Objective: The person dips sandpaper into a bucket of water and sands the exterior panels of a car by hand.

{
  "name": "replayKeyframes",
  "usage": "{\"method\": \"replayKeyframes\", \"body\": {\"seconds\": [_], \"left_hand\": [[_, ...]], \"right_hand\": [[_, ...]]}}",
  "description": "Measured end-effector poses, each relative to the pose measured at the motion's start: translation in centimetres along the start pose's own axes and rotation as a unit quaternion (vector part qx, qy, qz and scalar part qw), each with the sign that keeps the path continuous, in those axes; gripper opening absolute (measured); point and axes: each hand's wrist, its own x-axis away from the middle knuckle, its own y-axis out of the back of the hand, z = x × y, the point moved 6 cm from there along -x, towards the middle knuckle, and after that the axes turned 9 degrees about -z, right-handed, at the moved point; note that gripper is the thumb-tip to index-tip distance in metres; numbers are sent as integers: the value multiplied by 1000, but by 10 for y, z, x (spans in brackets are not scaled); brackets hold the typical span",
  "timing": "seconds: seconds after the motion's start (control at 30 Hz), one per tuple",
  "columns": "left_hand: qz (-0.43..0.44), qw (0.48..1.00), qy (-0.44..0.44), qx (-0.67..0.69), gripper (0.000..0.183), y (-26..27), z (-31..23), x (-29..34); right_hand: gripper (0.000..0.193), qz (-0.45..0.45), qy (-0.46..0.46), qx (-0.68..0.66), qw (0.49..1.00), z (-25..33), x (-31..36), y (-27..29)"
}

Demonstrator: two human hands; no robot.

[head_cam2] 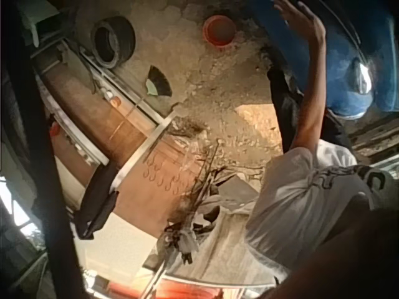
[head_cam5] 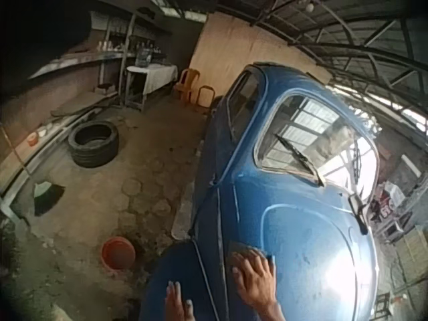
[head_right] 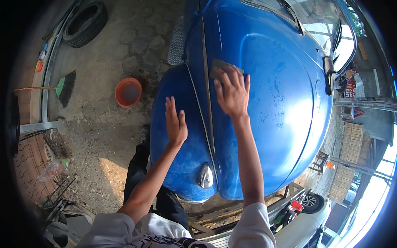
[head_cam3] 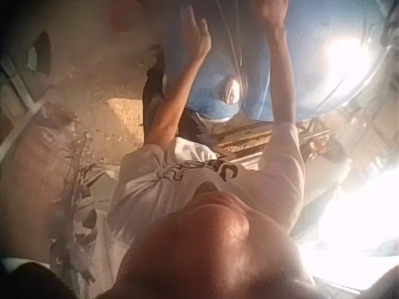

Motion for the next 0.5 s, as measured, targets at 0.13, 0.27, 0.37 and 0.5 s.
{"method": "replayKeyframes", "body": {"seconds": [0.13,0.27,0.37,0.5], "left_hand": [[75,977,-80,-181,57,20,52,55],[41,979,-85,-183,55,24,57,56],[31,978,-86,-189,55,21,62,59],[45,977,-69,-198,54,20,65,62]], "right_hand": [[38,50,53,119,990,8,31,-9],[42,115,21,118,986,18,103,10],[42,166,24,129,977,22,180,23],[39,94,18,109,989,36,155,44]]}}
